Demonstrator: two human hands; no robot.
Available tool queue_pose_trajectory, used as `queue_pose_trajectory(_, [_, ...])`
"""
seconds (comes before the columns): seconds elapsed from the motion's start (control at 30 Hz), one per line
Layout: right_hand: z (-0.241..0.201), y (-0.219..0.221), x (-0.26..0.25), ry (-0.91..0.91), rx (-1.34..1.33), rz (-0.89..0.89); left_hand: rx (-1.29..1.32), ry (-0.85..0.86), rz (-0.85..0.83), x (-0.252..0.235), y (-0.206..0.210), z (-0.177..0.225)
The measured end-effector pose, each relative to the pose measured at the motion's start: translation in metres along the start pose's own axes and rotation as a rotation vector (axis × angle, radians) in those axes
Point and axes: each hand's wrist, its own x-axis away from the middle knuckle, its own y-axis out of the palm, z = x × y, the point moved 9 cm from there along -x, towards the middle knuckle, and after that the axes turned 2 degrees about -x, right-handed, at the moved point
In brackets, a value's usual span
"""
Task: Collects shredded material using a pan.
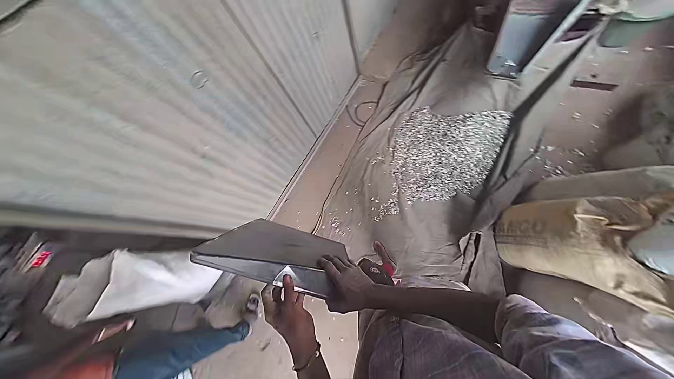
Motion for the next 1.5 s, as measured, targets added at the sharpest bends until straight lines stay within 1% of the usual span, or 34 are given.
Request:
queue_pose_trajectory(0.07, [0.029,-0.068,-0.009,0.149,0.0,0.164,-0.002,-0.05,-0.228,-0.009,0.09,0.013])
queue_pose_trajectory(0.13, [0.071,-0.134,-0.013,0.314,-0.072,0.314,-0.016,-0.089,-0.527,-0.011,0.174,0.006])
queue_pose_trajectory(0.17, [0.097,-0.164,-0.014,0.392,-0.133,0.414,-0.052,-0.05,-0.675,-0.012,0.211,-0.001])
queue_pose_trajectory(0.2, [0.126,-0.189,-0.014,0.474,-0.238,0.546,-0.122,0.037,-0.814,-0.015,0.243,-0.007])
queue_pose_trajectory(0.23, [0.156,-0.214,-0.01,0.577,-0.373,0.675,-0.21,0.165,-0.903,-0.018,0.272,-0.013])
queue_pose_trajectory(0.27, [0.187,-0.23,0.001,0.695,-0.542,0.783,-0.313,0.312,-0.917,-0.021,0.291,-0.022])
queue_pose_trajectory(0.3, [0.215,-0.239,0.016,0.801,-0.728,0.881,-0.424,0.429,-0.875,-0.025,0.304,-0.034])
queue_pose_trajectory(0.33, [0.241,-0.245,0.03,0.869,-0.895,0.958,-0.52,0.488,-0.822,-0.035,0.318,-0.05])
queue_pose_trajectory(0.37, [0.261,-0.247,0.042,0.9,-1.064,0.993,-0.61,0.472,-0.787,-0.048,0.332,-0.072])
queue_pose_trajectory(0.4, [0.278,-0.239,0.054,0.94,-1.229,0.979,-0.708,0.381,-0.778,-0.065,0.342,-0.101])
queue_pose_trajectory(0.43, [0.291,-0.223,0.066,1.009,-1.351,0.934,-0.78,0.211,-0.787,-0.08,0.347,-0.133])
queue_pose_trajectory(0.47, [0.298,-0.205,0.078,1.082,-1.456,0.904,-0.791,-0.059,-0.809,-0.09,0.347,-0.167])
queue_pose_trajectory(0.5, [0.302,-0.188,0.087,1.137,-1.528,0.904,-0.757,-0.372,-0.814,-0.091,0.345,-0.196])
queue_pose_trajectory(0.53, [0.307,-0.172,0.095,1.175,-1.559,0.946,-0.709,-0.668,-0.817,-0.085,0.345,-0.219])
queue_pose_trajectory(0.57, [0.315,-0.157,0.101,1.183,-1.577,0.981,-0.655,-0.878,-0.813,-0.075,0.349,-0.236])
queue_pose_trajectory(0.6, [0.323,-0.147,0.106,1.184,-1.595,1.034,-0.623,-1.004,-0.815,-0.064,0.357,-0.248])
queue_pose_trajectory(0.63, [0.328,-0.14,0.112,1.186,-1.614,1.08,-0.62,-1.078,-0.838,-0.051,0.366,-0.258])
queue_pose_trajectory(0.67, [0.333,-0.137,0.119,1.193,-1.622,1.109,-0.636,-1.121,-0.876,-0.037,0.374,-0.266])
queue_pose_trajectory(0.73, [0.344,-0.137,0.133,1.215,-1.65,1.125,-0.674,-1.136,-0.943,-0.014,0.396,-0.279])
queue_pose_trajectory(0.8, [0.369,-0.137,0.148,1.267,-1.67,1.061,-0.749,-1.095,-0.952,0.001,0.419,-0.292])
queue_pose_trajectory(0.83, [0.389,-0.135,0.158,1.342,-1.651,1.045,-0.793,-1.091,-0.946,0.008,0.431,-0.303])
queue_pose_trajectory(0.9, [0.438,-0.118,0.175,1.58,-1.554,1.055,-0.867,-1.108,-0.892,0.019,0.451,-0.331])
queue_pose_trajectory(0.93, [0.473,-0.11,0.186,1.685,-1.47,1.042,-0.873,-1.128,-0.856,0.029,0.465,-0.355])
queue_pose_trajectory(1.0, [0.541,-0.068,0.192,1.811,-1.359,0.945,-0.872,-1.166,-0.767,0.032,0.473,-0.41])
queue_pose_trajectory(1.03, [0.58,-0.053,0.196,1.831,-1.304,0.891,-0.849,-1.179,-0.73,0.033,0.482,-0.444])
queue_pose_trajectory(1.13, [0.682,-0.032,0.194,1.812,-1.13,0.735,-0.81,-1.202,-0.684,0.029,0.509,-0.546])
queue_pose_trajectory(1.2, [0.73,-0.009,0.192,1.79,-1.082,0.679,-0.832,-1.213,-0.666,0.024,0.512,-0.6])
queue_pose_trajectory(1.27, [0.774,0.012,0.193,1.782,-1.032,0.678,-0.842,-1.224,-0.634,0.022,0.515,-0.646])
queue_pose_trajectory(1.33, [0.806,0.021,0.193,1.766,-0.941,0.675,-0.862,-1.228,-0.569,0.02,0.511,-0.679])
queue_pose_trajectory(1.37, [0.824,0.019,0.191,1.743,-0.9,0.708,-0.861,-1.222,-0.541,0.018,0.517,-0.691])
queue_pose_trajectory(1.43, [0.854,0.016,0.181,1.705,-0.874,0.797,-0.864,-1.167,-0.561,0.006,0.543,-0.703])
queue_pose_trajectory(1.5, [0.883,-0.003,0.164,1.667,-0.874,0.9,-0.816,-1.089,-0.66,-0.006,0.588,-0.713])
